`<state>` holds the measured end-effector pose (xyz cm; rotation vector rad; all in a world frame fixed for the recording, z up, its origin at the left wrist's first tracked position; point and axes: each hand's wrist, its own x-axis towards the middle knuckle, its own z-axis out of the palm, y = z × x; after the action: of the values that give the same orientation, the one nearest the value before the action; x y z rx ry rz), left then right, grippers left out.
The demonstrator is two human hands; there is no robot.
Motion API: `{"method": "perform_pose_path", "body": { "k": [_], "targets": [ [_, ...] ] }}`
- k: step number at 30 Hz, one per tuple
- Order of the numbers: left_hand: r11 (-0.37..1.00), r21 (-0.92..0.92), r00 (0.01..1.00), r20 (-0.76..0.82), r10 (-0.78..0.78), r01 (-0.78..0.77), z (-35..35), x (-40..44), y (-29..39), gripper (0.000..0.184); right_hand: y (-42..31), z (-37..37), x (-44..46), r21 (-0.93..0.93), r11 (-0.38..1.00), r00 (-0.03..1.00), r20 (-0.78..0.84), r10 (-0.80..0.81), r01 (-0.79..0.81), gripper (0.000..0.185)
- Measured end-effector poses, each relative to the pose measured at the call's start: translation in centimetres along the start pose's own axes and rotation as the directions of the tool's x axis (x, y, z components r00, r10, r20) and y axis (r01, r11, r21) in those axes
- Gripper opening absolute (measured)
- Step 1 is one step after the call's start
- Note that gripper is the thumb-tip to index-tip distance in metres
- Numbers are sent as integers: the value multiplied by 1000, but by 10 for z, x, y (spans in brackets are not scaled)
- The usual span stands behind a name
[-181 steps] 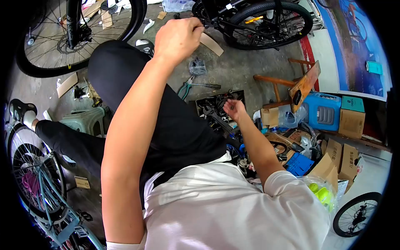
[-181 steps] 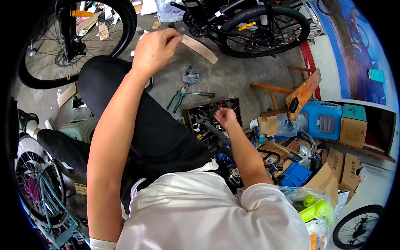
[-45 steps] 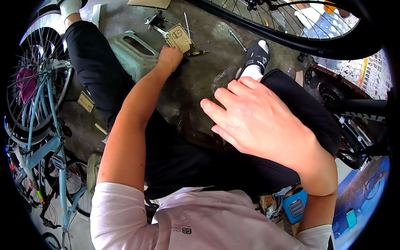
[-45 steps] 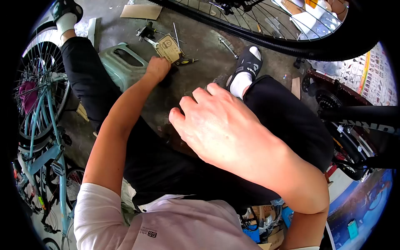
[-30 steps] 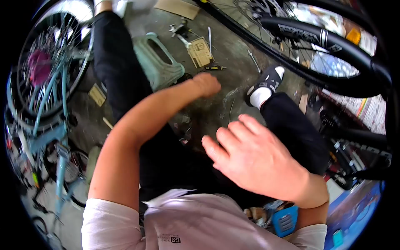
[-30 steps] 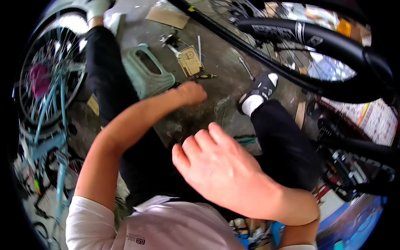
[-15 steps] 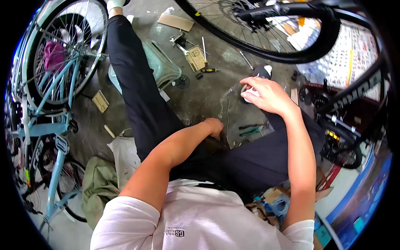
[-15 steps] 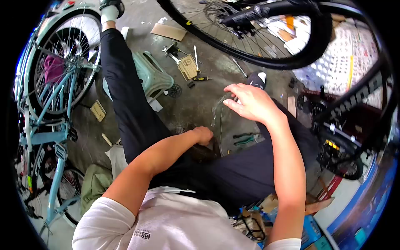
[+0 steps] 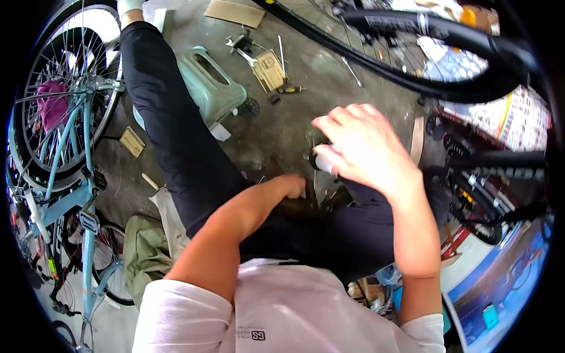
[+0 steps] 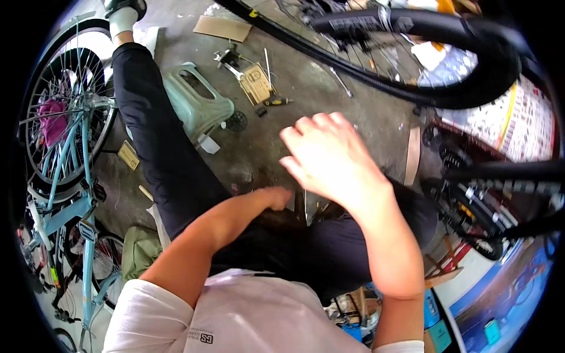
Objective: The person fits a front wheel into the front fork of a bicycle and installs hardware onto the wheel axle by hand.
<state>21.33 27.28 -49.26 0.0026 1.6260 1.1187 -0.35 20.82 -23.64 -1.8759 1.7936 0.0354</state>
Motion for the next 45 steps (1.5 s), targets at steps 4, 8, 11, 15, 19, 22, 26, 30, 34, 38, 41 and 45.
{"method": "perform_pose_path", "body": {
  "k": [4,8,11,15,19,22,26,30,34,38,41,45],
  "targets": [
    [990,-129,983,-169,-73,51,15,9,-20,34,-5,-3,34,193,980,989,-149,-10,39,30],
    [995,83,998,-34,-45,48,20,-9,-63,33,-27,-16,34,143,986,991,-118,-70,87,29],
    [986,165,998,-65,-10,21,21,13,-83,34,-41,-30,26,177,978,991,-104,-89,107,37],
    [998,56,949,-316,-12,31,-16,-35,-62,29,-39,-17,8,88,995,979,-203,-25,44,38],
    [985,-156,825,-564,-25,-77,-65,-81,-36,22,-32,6,5,26,997,968,-241,75,-70,37],
    [711,-504,737,-676,28,-490,-98,-118,-20,20,-30,13,5,138,986,940,-313,138,-99,36],
    [412,-455,560,-809,179,-789,-106,-207,11,17,-44,3,-6,525,850,856,-425,294,-31,32],
    [19,-527,515,-822,243,-849,-87,-240,11,21,-53,-3,-15,689,724,782,-434,447,-32,26],
    [-113,-633,613,-771,172,-766,-88,-221,8,11,-34,-2,-20,824,563,744,-410,527,55,27],
    [-223,-693,670,-721,177,-686,-86,-192,-4,16,-1,-51,-47,870,309,472,-472,745,383,23],
    [-156,-707,688,-708,161,-690,-89,-192,2,17,37,-114,-67,803,426,81,-500,862,418,40],
    [-122,-715,707,-699,111,-688,-87,-183,-8,14,61,-193,-87,809,417,13,-463,886,414,51]
  ]
}}
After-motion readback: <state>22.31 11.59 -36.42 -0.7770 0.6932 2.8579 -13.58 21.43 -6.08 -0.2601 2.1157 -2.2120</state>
